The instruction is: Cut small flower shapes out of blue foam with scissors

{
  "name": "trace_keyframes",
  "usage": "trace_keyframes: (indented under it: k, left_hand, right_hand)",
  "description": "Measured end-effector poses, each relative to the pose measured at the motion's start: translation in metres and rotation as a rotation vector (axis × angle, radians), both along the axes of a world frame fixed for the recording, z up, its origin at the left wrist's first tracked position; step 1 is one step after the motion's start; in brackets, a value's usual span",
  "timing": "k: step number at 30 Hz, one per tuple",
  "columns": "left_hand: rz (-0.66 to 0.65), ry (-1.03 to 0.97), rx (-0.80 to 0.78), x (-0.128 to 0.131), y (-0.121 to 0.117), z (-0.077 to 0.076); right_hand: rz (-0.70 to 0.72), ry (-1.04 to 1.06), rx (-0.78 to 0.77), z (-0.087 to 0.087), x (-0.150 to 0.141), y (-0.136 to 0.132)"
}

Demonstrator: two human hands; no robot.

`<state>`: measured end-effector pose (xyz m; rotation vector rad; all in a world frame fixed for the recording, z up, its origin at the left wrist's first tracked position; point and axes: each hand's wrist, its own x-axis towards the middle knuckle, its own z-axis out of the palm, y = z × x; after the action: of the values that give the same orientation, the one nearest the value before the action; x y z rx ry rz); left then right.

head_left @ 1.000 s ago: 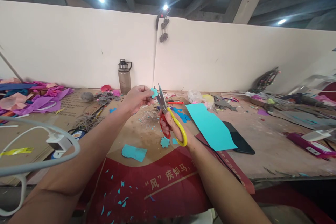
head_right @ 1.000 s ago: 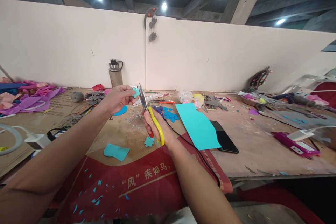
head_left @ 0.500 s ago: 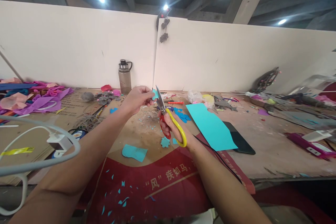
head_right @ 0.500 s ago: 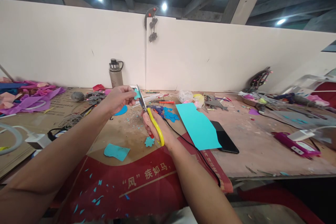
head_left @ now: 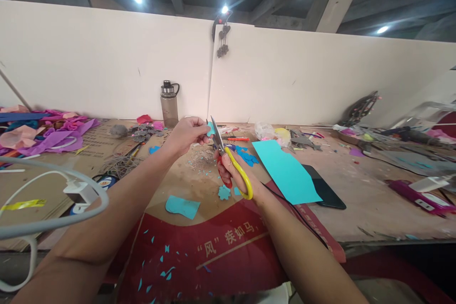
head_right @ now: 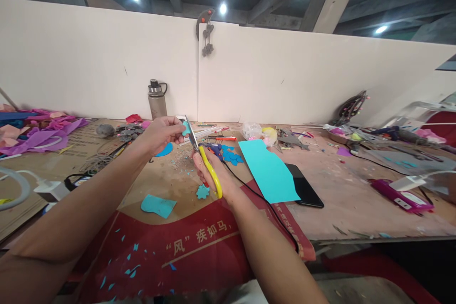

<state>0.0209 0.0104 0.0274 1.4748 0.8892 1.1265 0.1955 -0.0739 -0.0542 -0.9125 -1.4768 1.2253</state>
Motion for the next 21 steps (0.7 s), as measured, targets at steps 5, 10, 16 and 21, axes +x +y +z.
trace_keyframes:
  k: [5,10,16,21]
  left_hand:
    - [-0.009,0.011,-0.003,-0.0003,0.0009,-0.0001]
    - [0.008,0.023,-0.021,0.0000,0.0004,0.0015]
    - [0.030,-0.054,-0.037,0.0001,0.0009,0.0012]
    - [0.020,-0.121,-0.064,0.0006,-0.0002,0.0023]
  right_hand:
    - [0.017,0.002,-0.011,-0.0024,0.0013,0.0025]
    - [0.049,0.006,-0.009,-0.0051,0.0025,0.0061]
    - [0.032,0.020,-0.007,-0.0052,0.0028,0.0058]
    - [0.032,0.024,-0.007,-0.0050,0.0021,0.0067]
